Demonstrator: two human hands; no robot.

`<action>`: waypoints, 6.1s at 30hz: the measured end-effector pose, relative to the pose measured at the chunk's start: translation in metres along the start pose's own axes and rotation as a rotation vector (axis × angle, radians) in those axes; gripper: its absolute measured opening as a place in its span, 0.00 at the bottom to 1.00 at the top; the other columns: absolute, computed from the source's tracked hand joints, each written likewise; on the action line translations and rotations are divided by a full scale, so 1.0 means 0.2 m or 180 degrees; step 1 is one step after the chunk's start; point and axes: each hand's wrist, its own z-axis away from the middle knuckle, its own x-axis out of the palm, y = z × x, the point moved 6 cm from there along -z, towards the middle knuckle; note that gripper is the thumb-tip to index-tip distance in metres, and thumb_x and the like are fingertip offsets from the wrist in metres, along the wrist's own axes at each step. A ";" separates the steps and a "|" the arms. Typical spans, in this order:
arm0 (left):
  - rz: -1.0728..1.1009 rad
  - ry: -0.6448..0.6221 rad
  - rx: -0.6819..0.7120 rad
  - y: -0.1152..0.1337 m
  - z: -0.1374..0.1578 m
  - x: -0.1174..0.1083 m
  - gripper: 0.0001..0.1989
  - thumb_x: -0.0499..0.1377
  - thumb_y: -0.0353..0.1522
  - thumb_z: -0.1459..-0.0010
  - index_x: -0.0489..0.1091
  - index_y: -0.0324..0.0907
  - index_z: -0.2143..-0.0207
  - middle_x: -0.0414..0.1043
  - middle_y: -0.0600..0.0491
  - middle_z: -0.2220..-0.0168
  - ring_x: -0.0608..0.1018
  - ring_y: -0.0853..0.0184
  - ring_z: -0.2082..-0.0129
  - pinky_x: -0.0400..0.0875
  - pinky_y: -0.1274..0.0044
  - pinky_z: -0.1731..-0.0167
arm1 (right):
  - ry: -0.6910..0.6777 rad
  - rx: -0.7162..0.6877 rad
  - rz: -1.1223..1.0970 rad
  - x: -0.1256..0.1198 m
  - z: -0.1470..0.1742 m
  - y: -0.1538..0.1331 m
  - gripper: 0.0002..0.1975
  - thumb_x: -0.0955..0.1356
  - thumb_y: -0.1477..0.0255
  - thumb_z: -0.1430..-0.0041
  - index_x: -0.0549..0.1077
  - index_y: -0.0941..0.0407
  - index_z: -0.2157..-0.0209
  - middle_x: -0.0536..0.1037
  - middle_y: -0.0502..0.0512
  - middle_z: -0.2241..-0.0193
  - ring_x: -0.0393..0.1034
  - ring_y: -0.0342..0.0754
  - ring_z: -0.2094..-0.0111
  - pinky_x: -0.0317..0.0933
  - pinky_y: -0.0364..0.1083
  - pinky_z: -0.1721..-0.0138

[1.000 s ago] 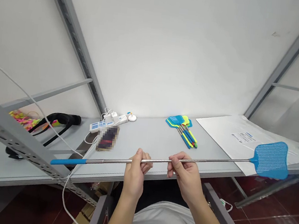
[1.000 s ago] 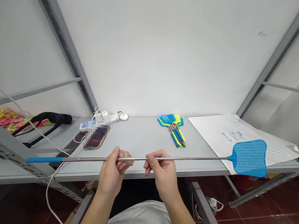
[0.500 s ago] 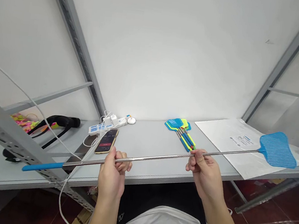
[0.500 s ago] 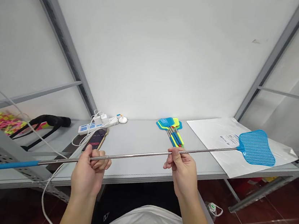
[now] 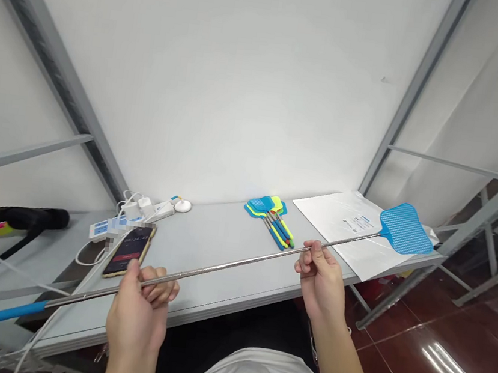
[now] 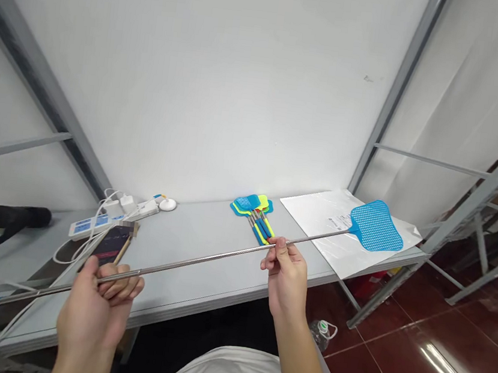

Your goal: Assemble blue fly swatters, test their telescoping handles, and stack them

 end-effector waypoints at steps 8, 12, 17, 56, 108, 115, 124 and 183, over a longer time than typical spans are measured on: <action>-0.0079 0.0745 -0.0166 -0.06 -0.08 -0.13 0.26 0.55 0.39 0.41 0.41 0.42 0.83 0.43 0.60 0.89 0.50 0.72 0.87 0.52 0.76 0.84 | 0.0324 -0.0065 -0.0024 -0.10 -0.09 0.04 0.13 0.76 0.62 0.50 0.77 0.57 0.69 0.62 0.44 0.81 0.54 0.36 0.79 0.56 0.39 0.77; -0.0114 0.0934 -0.0268 -0.10 -0.11 -0.18 0.26 0.51 0.39 0.39 0.39 0.41 0.81 0.42 0.59 0.89 0.51 0.71 0.87 0.52 0.76 0.84 | 0.0534 -0.0025 -0.0015 -0.17 -0.13 0.08 0.13 0.76 0.63 0.50 0.76 0.57 0.69 0.62 0.43 0.81 0.53 0.36 0.79 0.55 0.39 0.77; -0.0144 0.0988 -0.0338 -0.15 -0.12 -0.20 0.25 0.52 0.39 0.39 0.40 0.42 0.81 0.43 0.59 0.87 0.52 0.71 0.86 0.53 0.76 0.84 | 0.0792 -0.0018 0.0008 -0.26 -0.16 0.09 0.12 0.75 0.63 0.48 0.76 0.58 0.69 0.62 0.43 0.82 0.54 0.36 0.80 0.55 0.38 0.78; 0.1478 0.1194 -0.0119 -0.21 -0.83 0.01 0.20 0.49 0.31 0.34 0.48 0.42 0.79 0.47 0.62 0.84 0.57 0.74 0.83 0.66 0.79 0.71 | 0.1229 -0.0182 -0.0241 -0.27 -0.71 0.30 0.06 0.71 0.76 0.47 0.70 0.57 0.72 0.64 0.46 0.71 0.58 0.38 0.73 0.60 0.40 0.75; 0.2214 0.0975 -0.0825 -0.16 -0.66 -0.13 0.16 0.40 0.22 0.35 0.47 0.44 0.76 0.44 0.63 0.82 0.55 0.76 0.84 0.67 0.82 0.75 | 0.0008 0.0623 0.0379 0.11 -0.54 0.53 0.30 0.69 0.45 0.50 0.75 0.50 0.52 0.79 0.58 0.54 0.74 0.57 0.54 0.67 0.56 0.52; 0.2395 0.0986 -0.0519 -0.16 -0.67 -0.08 0.16 0.40 0.23 0.35 0.46 0.44 0.76 0.43 0.63 0.82 0.54 0.76 0.85 0.67 0.83 0.76 | 0.0892 0.0388 0.0466 0.07 -0.60 0.47 0.19 0.69 0.57 0.42 0.75 0.50 0.53 0.80 0.51 0.56 0.74 0.51 0.53 0.67 0.51 0.51; 0.2192 0.1105 -0.0758 -0.24 -0.68 -0.05 0.17 0.39 0.22 0.34 0.46 0.44 0.76 0.43 0.63 0.82 0.54 0.77 0.86 0.68 0.83 0.75 | 0.0880 0.0141 0.1013 0.05 -0.55 0.35 0.16 0.72 0.60 0.46 0.76 0.52 0.58 0.80 0.52 0.64 0.74 0.52 0.59 0.69 0.50 0.57; -0.3315 -0.2708 0.0243 -0.85 -0.66 0.56 0.19 0.46 0.38 0.33 0.65 0.42 0.76 0.65 0.56 0.77 0.67 0.68 0.75 0.57 0.76 0.73 | -0.0927 0.0080 0.6541 -0.02 -1.04 0.51 0.18 0.54 0.63 0.31 0.68 0.57 0.53 0.75 0.61 0.61 0.73 0.53 0.63 0.56 0.46 0.67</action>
